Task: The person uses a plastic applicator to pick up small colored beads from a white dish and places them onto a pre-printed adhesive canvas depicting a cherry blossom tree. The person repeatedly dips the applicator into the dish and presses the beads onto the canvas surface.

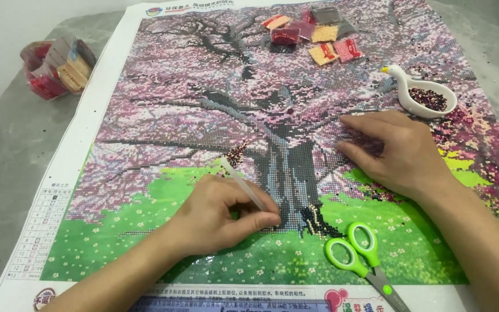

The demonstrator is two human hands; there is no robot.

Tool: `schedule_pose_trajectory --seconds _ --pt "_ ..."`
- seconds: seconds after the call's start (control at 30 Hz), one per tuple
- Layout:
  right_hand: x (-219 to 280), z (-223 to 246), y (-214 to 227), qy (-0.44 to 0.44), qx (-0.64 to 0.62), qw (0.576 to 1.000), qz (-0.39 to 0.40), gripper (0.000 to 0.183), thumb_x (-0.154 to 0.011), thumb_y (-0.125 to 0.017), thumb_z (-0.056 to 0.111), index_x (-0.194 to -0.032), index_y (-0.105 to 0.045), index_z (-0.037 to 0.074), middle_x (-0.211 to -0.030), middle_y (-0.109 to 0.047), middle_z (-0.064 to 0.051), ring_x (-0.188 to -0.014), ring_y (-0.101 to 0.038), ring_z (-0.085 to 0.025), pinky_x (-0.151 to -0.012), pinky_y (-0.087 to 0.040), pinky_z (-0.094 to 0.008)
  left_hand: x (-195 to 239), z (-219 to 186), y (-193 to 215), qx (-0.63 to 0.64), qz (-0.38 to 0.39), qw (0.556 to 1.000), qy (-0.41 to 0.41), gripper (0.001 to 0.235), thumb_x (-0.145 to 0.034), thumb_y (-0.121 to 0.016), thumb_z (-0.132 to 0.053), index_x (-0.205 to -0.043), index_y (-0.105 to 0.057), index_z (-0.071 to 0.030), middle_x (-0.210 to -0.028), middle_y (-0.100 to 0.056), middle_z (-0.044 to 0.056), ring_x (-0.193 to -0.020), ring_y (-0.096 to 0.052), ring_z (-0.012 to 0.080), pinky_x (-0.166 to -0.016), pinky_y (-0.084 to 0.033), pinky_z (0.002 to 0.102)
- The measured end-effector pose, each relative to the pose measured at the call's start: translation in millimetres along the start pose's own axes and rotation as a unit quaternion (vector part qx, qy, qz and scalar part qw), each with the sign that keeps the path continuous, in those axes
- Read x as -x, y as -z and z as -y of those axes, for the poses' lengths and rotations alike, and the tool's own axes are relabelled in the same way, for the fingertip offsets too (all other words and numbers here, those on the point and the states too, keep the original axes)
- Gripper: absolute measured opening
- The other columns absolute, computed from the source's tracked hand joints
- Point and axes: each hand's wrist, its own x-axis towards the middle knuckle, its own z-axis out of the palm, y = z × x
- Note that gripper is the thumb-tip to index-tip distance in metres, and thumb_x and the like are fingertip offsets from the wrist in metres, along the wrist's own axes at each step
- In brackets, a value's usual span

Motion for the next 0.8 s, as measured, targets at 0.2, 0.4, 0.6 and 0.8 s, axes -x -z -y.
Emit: schedule_pose_trajectory --seconds 0.2,0.4,0.6,0.8 --pt "-1.9 4.4 -0.2 0.037 -0.003 0.999 -0.017 0.039 -0.083 -0.075 0.029 -0.114 -0.072 0.005 -0.107 -0.073 -0.014 -0.095 -0.068 -0.028 -0.083 -0.053 -0.040 0.6 4.8 -2.9 -0.041 0.004 0.998 -0.038 0.016 -0.087 -0.068 -0.024 -0.081 -0.073 -0.010 -0.085 -0.076 0.001 -0.064 -0.069 0.0115 -0.054 -0.054 0.024" --pt "-2.4 6.5 1.1 0.029 -0.016 0.999 -0.019 0.039 -0.083 -0.075 0.028 -0.113 -0.072 0.003 -0.107 -0.072 -0.016 -0.094 -0.068 -0.028 -0.083 -0.054 -0.040 -1.2 4.0 -2.3 -0.064 0.013 0.995 -0.074 0.016 -0.088 -0.067 -0.023 -0.082 -0.071 -0.009 -0.084 -0.075 0.002 -0.067 -0.071 0.0141 -0.059 -0.055 0.026" --pt "-1.9 7.0 0.7 0.014 -0.011 1.000 -0.014 0.040 -0.083 -0.075 0.029 -0.114 -0.072 0.004 -0.108 -0.072 -0.016 -0.094 -0.068 -0.028 -0.083 -0.054 -0.041 -8.6 -0.6 4.2 -0.051 0.065 0.993 -0.079 0.017 -0.089 -0.066 -0.019 -0.080 -0.070 -0.006 -0.085 -0.075 0.003 -0.073 -0.073 0.0171 -0.067 -0.057 0.029" --pt "-0.3 9.4 1.1 0.013 -0.017 1.000 -0.014 0.040 -0.084 -0.075 0.027 -0.116 -0.072 0.003 -0.110 -0.071 -0.017 -0.095 -0.067 -0.028 -0.084 -0.053 -0.040 -9.4 2.0 5.9 -0.021 0.049 0.998 0.025 0.014 -0.086 -0.068 -0.023 -0.083 -0.075 -0.011 -0.083 -0.077 0.000 -0.062 -0.065 0.0096 -0.056 -0.051 0.025"
